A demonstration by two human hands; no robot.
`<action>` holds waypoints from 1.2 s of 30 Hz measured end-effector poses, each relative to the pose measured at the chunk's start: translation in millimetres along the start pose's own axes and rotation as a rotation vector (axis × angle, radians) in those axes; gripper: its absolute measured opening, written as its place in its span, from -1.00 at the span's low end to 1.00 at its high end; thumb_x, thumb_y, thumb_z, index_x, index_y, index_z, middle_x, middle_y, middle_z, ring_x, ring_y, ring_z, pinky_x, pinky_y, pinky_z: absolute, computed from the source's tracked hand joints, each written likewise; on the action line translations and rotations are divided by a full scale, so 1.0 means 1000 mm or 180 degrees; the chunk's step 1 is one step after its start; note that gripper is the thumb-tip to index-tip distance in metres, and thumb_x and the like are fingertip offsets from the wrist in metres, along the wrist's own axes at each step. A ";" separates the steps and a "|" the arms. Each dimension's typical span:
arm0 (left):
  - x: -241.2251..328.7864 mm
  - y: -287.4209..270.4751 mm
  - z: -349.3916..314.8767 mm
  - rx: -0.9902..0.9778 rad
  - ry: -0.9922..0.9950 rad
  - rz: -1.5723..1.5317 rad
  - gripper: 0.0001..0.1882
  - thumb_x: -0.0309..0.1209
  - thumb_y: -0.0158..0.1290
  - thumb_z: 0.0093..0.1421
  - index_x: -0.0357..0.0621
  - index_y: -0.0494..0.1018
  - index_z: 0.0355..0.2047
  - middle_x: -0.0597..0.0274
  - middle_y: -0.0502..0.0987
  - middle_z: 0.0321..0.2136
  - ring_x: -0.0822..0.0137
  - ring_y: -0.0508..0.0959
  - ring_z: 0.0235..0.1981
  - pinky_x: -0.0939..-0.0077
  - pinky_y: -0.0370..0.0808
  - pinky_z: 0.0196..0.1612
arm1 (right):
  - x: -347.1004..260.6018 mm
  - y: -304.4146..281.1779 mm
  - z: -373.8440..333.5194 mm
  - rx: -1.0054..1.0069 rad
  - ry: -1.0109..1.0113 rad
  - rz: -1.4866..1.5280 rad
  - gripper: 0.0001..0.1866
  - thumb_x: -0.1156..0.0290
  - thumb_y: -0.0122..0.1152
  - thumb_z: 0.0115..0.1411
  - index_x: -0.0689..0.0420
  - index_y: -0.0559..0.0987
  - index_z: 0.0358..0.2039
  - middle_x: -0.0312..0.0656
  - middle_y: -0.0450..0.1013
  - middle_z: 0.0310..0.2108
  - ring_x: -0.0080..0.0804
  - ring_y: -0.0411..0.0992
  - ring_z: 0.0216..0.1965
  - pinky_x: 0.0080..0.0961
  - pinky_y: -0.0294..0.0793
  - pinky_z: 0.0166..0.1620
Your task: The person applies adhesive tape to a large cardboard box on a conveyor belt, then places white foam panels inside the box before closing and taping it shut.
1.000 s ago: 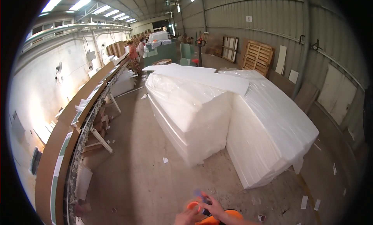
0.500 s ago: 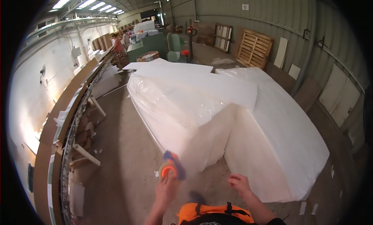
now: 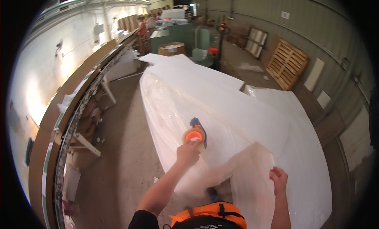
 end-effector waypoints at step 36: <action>0.191 0.157 0.150 -0.1388 -0.1924 -0.4835 -0.09 0.09 0.20 0.14 -0.21 0.08 0.29 0.06 0.43 -0.01 0.31 0.47 -0.12 0.43 0.47 -0.13 | -0.138 0.050 0.358 -0.2521 -0.0433 -0.1624 0.09 0.47 0.59 -0.43 0.38 0.28 0.20 0.11 0.40 0.09 -0.07 0.42 0.08 -0.29 0.44 0.13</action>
Point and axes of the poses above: each hand's wrist, its own z-axis towards the middle knuckle, its own y-axis out of the palm, x = y × z, the point moved 2 cm from there along z, towards the middle knuckle
